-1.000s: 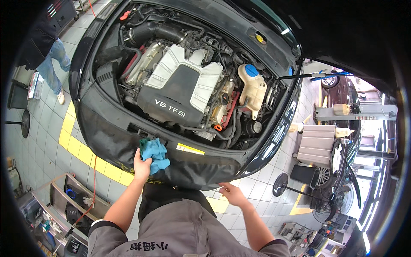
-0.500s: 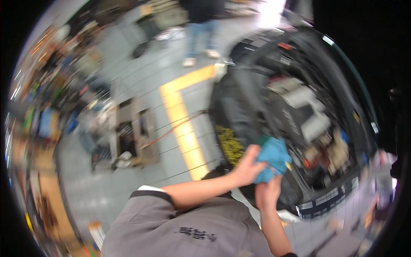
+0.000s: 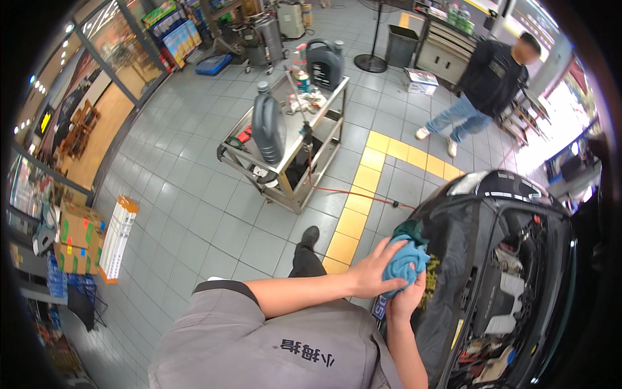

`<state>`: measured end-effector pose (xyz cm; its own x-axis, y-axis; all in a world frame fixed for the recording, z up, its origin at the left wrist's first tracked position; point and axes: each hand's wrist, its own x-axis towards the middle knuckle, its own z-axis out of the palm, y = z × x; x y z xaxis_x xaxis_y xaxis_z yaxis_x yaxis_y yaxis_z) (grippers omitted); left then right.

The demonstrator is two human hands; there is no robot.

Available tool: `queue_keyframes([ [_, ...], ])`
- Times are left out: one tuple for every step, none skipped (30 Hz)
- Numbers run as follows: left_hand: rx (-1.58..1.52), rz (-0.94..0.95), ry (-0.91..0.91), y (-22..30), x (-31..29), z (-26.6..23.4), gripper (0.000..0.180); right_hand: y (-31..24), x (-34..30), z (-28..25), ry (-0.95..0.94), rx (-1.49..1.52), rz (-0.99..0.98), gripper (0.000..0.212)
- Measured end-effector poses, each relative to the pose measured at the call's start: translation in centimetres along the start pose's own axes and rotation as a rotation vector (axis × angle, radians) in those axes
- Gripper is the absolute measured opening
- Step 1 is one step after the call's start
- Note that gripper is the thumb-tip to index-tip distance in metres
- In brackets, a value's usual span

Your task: The person pours engine oil from a grey container into the engine of a black car with the hood open. They repeatedly check the oil level using the dipstick, wipe it with a cloth, and add more oil in stages. The person closes the oil filler cap at the end.

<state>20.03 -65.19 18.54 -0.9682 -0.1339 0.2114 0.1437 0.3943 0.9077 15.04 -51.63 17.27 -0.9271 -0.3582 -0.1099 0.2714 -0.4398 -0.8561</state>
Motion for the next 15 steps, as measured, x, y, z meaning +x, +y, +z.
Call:
queue_keyframes([
  [-0.094,-0.041,-0.004,-0.9,0.0,-3.0,0.096,1.1,1.2,2.2,-0.053,-0.023,0.036,0.025],
  [-0.121,-0.086,0.043,-2.1,0.1,-6.2,0.106,2.4,2.7,4.6,-0.125,-0.064,0.068,0.026],
  [-0.102,-0.06,0.101,-3.4,0.2,-9.7,0.106,3.6,4.4,7.2,-0.228,-0.05,0.103,0.026],
  [-0.093,-0.112,0.121,-4.9,0.2,-13.3,0.102,5.0,6.1,10.0,-0.315,-0.014,0.169,0.028],
  [-0.08,-0.102,0.17,-6.5,0.3,-17.1,0.098,6.3,8.1,13.0,-0.413,0.021,0.252,0.026],
  [-0.006,-0.14,0.189,-8.3,0.2,-21.1,0.089,7.8,10.3,16.3,-0.546,-0.171,0.221,0.024],
  [0.051,-0.105,0.254,-10.1,0.2,-25.2,0.08,9.0,12.8,19.9,-0.682,-0.347,0.196,0.022],
  [0.17,-0.087,0.261,-12.0,0.5,-29.7,0.071,10.0,14.8,23.6,-0.79,-0.488,0.143,0.022],
  [0.246,-0.057,0.29,-13.4,0.3,-33.0,0.063,10.4,16.1,26.8,-0.889,-0.641,0.115,0.022],
  [0.329,-0.165,0.272,-14.3,-0.3,-35.9,0.059,10.8,17.9,30.1,-1.015,-0.882,0.005,0.027],
  [0.409,-0.287,0.227,-15.1,-0.3,-39.4,0.056,10.8,18.7,33.4,-0.949,-0.968,-0.1,0.029],
  [0.462,-0.258,0.332,-15.4,-0.2,-42.4,0.054,10.9,19.1,36.5,-0.877,-1.033,-0.237,0.03],
  [0.473,-0.321,0.39,-15.6,-0.1,-44.9,0.053,11.2,19.5,39.3,-0.808,-1.088,-0.379,0.032],
  [0.451,-0.37,0.335,-15.5,-0.2,-47.2,0.062,11.5,19.9,41.7,-0.903,-1.151,-0.339,0.033],
  [0.434,-0.291,0.337,-15.5,0.5,-48.7,0.067,12.2,20.4,43.9,-0.998,-1.203,-0.303,0.034],
])
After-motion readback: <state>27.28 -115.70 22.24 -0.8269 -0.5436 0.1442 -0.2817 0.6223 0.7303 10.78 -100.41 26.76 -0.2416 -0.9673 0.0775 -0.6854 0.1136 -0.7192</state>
